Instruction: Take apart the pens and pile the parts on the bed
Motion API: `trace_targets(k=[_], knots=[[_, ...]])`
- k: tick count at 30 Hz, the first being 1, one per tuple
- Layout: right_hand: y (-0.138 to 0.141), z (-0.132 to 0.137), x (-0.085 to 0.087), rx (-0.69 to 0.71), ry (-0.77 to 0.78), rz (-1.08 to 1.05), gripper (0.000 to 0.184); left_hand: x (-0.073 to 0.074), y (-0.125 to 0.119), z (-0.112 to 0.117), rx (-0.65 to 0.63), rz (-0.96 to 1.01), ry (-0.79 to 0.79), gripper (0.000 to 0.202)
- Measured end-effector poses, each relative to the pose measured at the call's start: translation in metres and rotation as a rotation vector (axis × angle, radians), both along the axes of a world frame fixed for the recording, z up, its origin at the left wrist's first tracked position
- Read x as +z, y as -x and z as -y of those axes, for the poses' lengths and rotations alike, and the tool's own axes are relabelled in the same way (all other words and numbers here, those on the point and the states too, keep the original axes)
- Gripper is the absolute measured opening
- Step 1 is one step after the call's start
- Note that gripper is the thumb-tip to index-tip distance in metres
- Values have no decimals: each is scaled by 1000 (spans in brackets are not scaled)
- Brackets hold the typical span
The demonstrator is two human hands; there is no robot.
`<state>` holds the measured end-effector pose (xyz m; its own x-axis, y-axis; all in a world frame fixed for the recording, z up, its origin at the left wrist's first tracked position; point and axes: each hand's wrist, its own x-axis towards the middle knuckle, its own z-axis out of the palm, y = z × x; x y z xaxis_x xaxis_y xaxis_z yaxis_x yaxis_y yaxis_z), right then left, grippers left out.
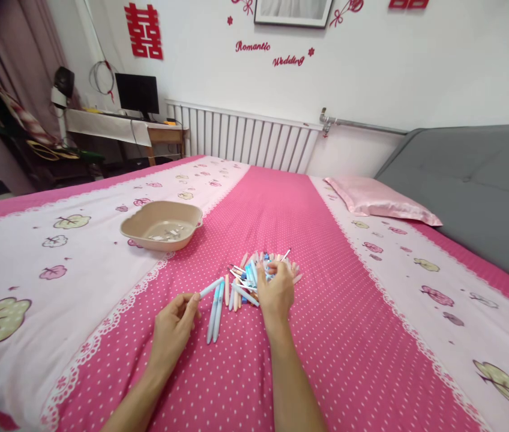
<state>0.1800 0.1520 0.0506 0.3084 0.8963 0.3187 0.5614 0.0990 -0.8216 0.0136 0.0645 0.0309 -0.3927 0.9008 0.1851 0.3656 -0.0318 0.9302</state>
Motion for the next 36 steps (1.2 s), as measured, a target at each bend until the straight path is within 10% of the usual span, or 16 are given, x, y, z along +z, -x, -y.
trace_targets(k=[4, 6, 11, 17, 22, 36], knots=[[28, 19, 3, 762, 325, -461, 40, 1, -2, 1, -73, 21, -57, 32], [38, 26, 1, 893, 365, -569, 34, 1, -3, 2, -108, -9, -59, 33], [26, 11, -9, 607, 191, -545, 30, -2, -3, 2, -11, -106, 19, 38], [-16, -13, -15, 11, -1, 148, 26, -8, -1, -1, -23, -464, 142, 29], [-17, -15, -21, 40, -144, 388, 29, -7, -2, 0, -89, -574, 198, 28], [36, 16, -15, 484, -45, -111, 19, -8, -2, -3, -71, -536, 209, 16]])
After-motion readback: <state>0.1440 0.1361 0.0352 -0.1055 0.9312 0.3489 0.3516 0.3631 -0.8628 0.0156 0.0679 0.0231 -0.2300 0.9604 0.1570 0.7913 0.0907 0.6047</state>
